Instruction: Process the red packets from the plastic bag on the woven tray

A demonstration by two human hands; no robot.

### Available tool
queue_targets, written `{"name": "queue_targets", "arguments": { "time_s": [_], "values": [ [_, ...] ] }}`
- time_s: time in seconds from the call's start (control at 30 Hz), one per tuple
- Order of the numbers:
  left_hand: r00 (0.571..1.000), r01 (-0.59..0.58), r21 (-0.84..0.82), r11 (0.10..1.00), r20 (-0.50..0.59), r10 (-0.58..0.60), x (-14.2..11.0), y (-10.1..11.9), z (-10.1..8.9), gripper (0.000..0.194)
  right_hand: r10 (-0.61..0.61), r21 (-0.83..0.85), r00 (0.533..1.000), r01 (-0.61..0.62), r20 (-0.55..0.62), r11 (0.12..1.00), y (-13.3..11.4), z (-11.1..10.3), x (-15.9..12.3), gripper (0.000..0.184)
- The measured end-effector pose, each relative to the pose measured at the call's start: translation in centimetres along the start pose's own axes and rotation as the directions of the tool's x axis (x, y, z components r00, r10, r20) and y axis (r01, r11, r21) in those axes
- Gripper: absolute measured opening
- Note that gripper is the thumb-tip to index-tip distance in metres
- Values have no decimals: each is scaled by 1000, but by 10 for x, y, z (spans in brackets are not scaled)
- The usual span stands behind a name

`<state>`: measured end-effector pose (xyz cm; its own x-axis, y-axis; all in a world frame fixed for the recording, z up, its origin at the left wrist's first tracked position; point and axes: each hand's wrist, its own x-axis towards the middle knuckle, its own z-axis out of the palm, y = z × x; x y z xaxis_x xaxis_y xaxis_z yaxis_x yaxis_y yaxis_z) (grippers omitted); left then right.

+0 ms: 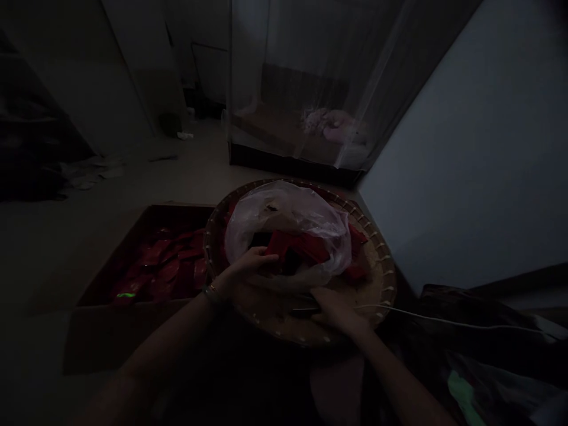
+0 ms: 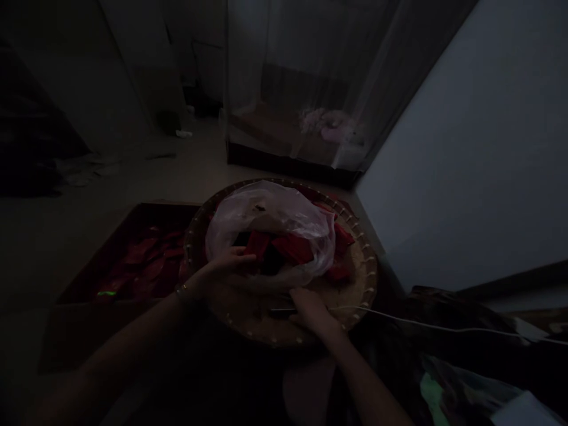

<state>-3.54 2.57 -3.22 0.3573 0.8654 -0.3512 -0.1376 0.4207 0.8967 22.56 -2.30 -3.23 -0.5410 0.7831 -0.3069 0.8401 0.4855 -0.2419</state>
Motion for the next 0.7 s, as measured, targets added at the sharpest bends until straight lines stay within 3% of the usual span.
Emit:
{"name": "queue_targets", "arguments": {
  "time_s": [0.1, 0.17, 0.3, 0.4, 0.5, 0.57, 0.63, 0.7],
  "values": [
    [1000, -13, -22, 1000, 5, 13, -2, 0, 1, 51, -82, 181, 996, 84, -20, 980, 4, -11, 1, 43],
    [999, -35, -11, 999, 13, 35, -3, 0, 1, 51, -112, 290, 989, 134, -92, 948, 12, -24, 2, 41],
    [998, -68, 16, 998, 10, 68, -2, -2, 2, 51, -35, 388, 972, 127, -234, 913, 25, -53, 0, 46],
    [992, -125, 43, 991, 9, 125, 2, -6, -1, 49, -121, 405, 984, 166, -134, 899, 21, -61, -4, 48],
    [977, -212, 106, 971, 14, 212, 6, -10, -5, 44, -207, 394, 978, 202, -30, 897, 9, -48, -8, 52],
    [969, -243, 164, 956, 10, 245, 8, -11, -7, 41, -214, 377, 976, 213, -40, 901, 3, -37, -8, 51],
    [966, -253, 219, 942, 1, 259, 8, -11, -6, 40, -168, 389, 974, 216, -154, 896, 1, -33, -2, 39],
    [969, -243, 274, 930, 18, 248, 7, -10, -4, 42, -56, 443, 929, 227, -365, 867, -2, -38, 9, 30]
  ]
}}
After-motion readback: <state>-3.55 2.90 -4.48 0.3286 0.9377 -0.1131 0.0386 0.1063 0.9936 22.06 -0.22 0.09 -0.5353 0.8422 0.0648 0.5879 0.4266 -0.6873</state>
